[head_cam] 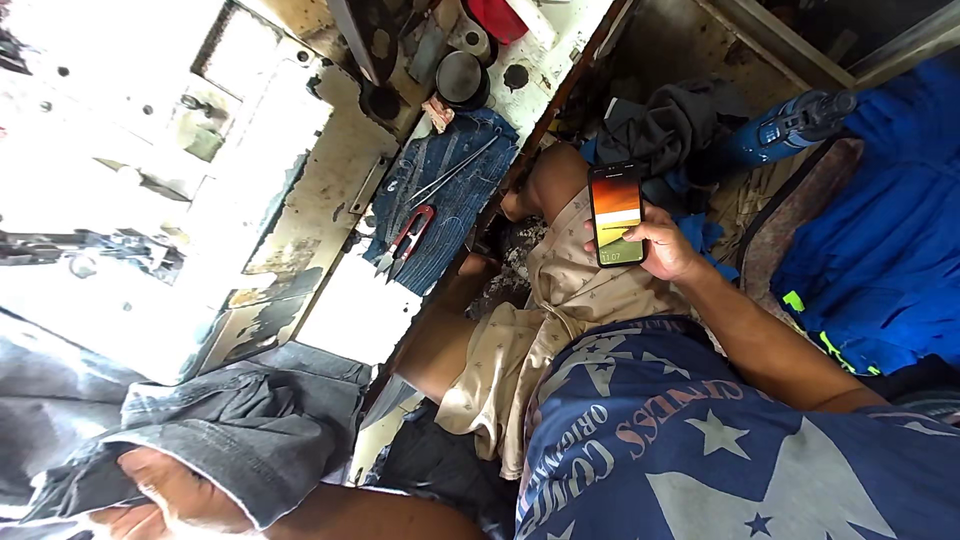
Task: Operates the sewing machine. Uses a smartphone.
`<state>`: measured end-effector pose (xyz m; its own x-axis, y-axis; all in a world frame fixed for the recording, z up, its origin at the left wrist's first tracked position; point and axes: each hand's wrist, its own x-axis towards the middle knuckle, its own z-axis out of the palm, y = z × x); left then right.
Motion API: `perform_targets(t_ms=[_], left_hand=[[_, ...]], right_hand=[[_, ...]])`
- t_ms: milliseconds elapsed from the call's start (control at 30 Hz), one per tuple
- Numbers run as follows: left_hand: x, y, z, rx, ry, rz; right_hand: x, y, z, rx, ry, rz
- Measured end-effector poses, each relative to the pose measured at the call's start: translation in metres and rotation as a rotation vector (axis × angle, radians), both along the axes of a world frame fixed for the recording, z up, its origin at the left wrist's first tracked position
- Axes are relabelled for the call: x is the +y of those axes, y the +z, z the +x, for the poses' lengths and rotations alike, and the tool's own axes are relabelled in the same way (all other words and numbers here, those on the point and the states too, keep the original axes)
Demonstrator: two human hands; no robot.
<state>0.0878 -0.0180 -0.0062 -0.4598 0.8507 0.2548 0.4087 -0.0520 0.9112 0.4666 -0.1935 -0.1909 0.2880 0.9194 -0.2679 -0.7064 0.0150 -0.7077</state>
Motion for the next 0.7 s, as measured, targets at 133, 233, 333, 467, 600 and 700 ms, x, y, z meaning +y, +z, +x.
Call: perform_targets(t_ms=[133, 233, 333, 467, 600, 700], left_hand=[[-0.005, 0.014, 0.023, 0.023, 0.087, -0.043], [-0.003, 0.012, 0.023, -0.012, 0.097, -0.019], [-0.006, 0.001, -0.001, 0.088, -0.145, 0.078], [0.005, -0.005, -0.006, -0.067, -0.015, 0.061], [0.021, -0.040, -0.060, -0.059, -0.180, 0.139], [0.017, -0.035, -0.055, 0.001, -0.183, 0.127]], right_hand=[[0.000, 0.001, 0.000, -0.001, -0.004, -0.008], [0.000, 0.000, -0.001, 0.003, -0.011, -0.003], [0.000, -0.002, 0.000, 0.011, -0.013, 0.006], [0.000, -0.001, 0.000, 0.002, -0.008, 0.000], [0.000, -0.001, 0.000, -0.005, -0.012, 0.002], [0.000, -0.002, -0.001, -0.008, -0.013, 0.008]])
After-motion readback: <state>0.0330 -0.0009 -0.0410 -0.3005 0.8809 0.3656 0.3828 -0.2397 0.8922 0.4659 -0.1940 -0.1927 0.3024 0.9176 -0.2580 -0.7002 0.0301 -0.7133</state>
